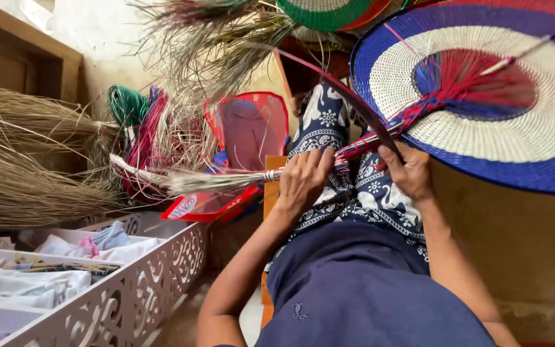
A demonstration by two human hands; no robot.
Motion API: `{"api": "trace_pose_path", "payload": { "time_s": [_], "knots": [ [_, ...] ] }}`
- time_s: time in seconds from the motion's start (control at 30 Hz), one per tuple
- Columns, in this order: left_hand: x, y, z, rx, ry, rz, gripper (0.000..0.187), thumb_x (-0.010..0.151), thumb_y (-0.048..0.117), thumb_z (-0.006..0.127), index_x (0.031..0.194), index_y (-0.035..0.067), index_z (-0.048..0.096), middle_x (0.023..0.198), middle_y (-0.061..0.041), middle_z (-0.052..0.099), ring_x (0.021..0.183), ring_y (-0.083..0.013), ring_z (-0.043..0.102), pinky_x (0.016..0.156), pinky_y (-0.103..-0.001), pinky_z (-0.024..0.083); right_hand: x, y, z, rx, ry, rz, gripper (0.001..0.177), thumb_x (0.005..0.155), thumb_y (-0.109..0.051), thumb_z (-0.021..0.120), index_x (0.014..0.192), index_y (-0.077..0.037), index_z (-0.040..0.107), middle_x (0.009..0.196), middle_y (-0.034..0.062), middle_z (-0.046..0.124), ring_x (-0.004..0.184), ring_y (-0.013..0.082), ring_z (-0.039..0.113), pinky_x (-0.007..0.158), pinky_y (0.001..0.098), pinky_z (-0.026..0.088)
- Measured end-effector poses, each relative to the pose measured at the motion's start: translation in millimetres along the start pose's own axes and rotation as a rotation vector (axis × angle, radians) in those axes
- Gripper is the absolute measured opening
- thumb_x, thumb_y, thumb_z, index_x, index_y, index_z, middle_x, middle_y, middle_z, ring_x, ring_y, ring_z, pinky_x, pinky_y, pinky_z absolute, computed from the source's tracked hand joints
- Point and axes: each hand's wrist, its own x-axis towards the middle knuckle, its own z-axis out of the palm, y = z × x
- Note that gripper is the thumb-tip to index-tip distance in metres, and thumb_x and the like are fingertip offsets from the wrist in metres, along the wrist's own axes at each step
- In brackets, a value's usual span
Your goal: Trimming excess fibers from a woven hand fan using a curved blade
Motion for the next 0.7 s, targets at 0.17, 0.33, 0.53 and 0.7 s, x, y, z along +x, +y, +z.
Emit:
{"api": "trace_pose_path", "payload": {
  "time_s": [0.17,0.33,0.53,0.7],
  "knots": [
    [-22,11,29,-0.014,-0.017,-0.124,0.008,0.100,0.019,0.059,0.095,0.015,0.064,0.069,-0.001,0.048,0.062,-0.0208,0.060,0.059,-0.030,0.048,2,-10,-6,0.467,-0.134,0.277,0.035,0.111,-0.024,0.058,0.091,0.000,0.073,0.050,0.0111,0.061,0.037,0.0114,0.057,0.037,0.0206,0.047],
    [-33,22,33,-0.048,-0.049,-0.090,0.011,0.101,0.021,0.056,0.094,0.015,0.062,0.068,-0.001,0.046,0.062,-0.0214,0.057,0.059,-0.030,0.047,-25,27,-3,0.426,-0.119,0.353,0.036,0.111,-0.026,0.060,0.090,0.000,0.073,0.050,0.0122,0.061,0.037,0.0121,0.056,0.035,0.0215,0.046],
    [-46,19,34,-0.130,-0.260,-0.120,0.014,0.099,0.023,0.062,0.090,0.013,0.058,0.070,-0.002,0.056,0.061,-0.0179,0.058,0.058,-0.030,0.047,-43,-2,-54,0.546,-0.224,0.454,0.025,0.106,-0.020,0.058,0.108,0.003,0.071,0.053,0.0050,0.054,0.043,0.0093,0.049,0.041,0.0216,0.043],
    [-44,9,15,-0.323,-0.402,-0.202,0.013,0.095,0.021,0.063,0.091,0.010,0.059,0.079,-0.007,0.067,0.067,-0.0230,0.063,0.066,-0.037,0.049,-58,24,-91,0.304,0.030,0.474,0.018,0.108,-0.016,0.062,0.115,-0.001,0.070,0.065,-0.0003,0.050,0.051,0.0069,0.041,0.046,0.0209,0.034]
  ]
}}
